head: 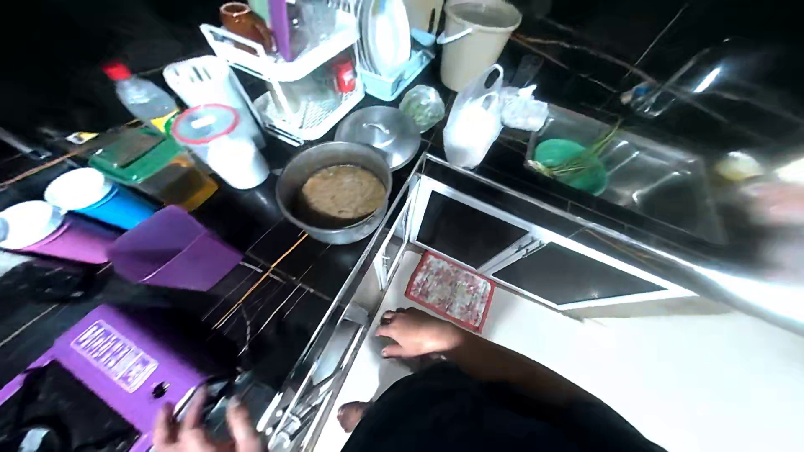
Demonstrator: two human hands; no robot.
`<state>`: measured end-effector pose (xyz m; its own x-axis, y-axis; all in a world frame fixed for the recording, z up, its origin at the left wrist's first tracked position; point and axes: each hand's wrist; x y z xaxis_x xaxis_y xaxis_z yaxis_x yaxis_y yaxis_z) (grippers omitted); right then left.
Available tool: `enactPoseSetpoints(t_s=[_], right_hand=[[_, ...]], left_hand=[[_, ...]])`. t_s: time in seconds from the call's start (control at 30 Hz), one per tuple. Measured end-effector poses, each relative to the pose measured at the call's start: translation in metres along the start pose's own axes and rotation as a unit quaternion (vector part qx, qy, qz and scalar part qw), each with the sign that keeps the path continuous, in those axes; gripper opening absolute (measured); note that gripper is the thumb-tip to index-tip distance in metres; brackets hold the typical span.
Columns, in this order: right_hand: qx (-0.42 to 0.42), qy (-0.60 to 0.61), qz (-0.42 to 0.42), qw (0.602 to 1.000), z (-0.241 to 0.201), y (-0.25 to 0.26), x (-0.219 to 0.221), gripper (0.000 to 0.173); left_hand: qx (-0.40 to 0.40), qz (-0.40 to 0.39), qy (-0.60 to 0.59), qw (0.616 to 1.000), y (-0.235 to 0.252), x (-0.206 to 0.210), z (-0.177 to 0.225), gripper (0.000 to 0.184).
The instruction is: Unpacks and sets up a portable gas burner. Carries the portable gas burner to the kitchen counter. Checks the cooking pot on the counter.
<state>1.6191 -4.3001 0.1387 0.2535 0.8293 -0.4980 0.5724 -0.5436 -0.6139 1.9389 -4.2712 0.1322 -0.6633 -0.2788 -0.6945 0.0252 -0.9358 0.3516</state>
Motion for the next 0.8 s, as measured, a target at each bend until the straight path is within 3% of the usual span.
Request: enactPoseSetpoints(t_s=[0.17,0.33,0.43,0.5,0.63,0.8], right_hand=[[0.098,0.049,0.036,0.993,0.092,-0.073,-0.015,0.049],[0.115,0.081,0.024,0.99,0.144,-0.105,-0.036,0.05],[0.061,0.096,0.044,0.993,0.159,-0.101,-0.064,0.048],[0.022,0.099,0.109,0.989,0.161,-0.088,-0.095,0.043],[0.014,0.076,0.24,0.968,0.146,-0.053,-0.203,0.041],[0.025,0.038,0.378,0.925,0.155,0.032,-0.328,0.037]], left_hand=[[0.035,-0.094,-0.063,0.993,0.019,0.093,0.104,0.047],[-0.037,-0.127,-0.164,0.978,0.052,0.139,0.145,0.052],[-0.09,-0.118,-0.212,0.966,0.066,0.154,0.145,0.052],[-0.116,-0.109,-0.222,0.962,0.073,0.162,0.136,0.054],[-0.134,-0.079,-0.203,0.967,0.095,0.183,0.107,0.057],[-0.095,-0.057,-0.092,0.99,0.122,0.215,0.067,0.056]])
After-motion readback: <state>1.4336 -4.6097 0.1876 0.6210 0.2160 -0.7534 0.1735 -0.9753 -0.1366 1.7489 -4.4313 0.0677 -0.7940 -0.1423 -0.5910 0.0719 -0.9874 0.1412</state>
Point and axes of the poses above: each hand's wrist, its own y-axis towards the middle knuckle, its own x-axis out of the palm, z = x × y, and after that the axes turned 11 degrees about -z, right-handed
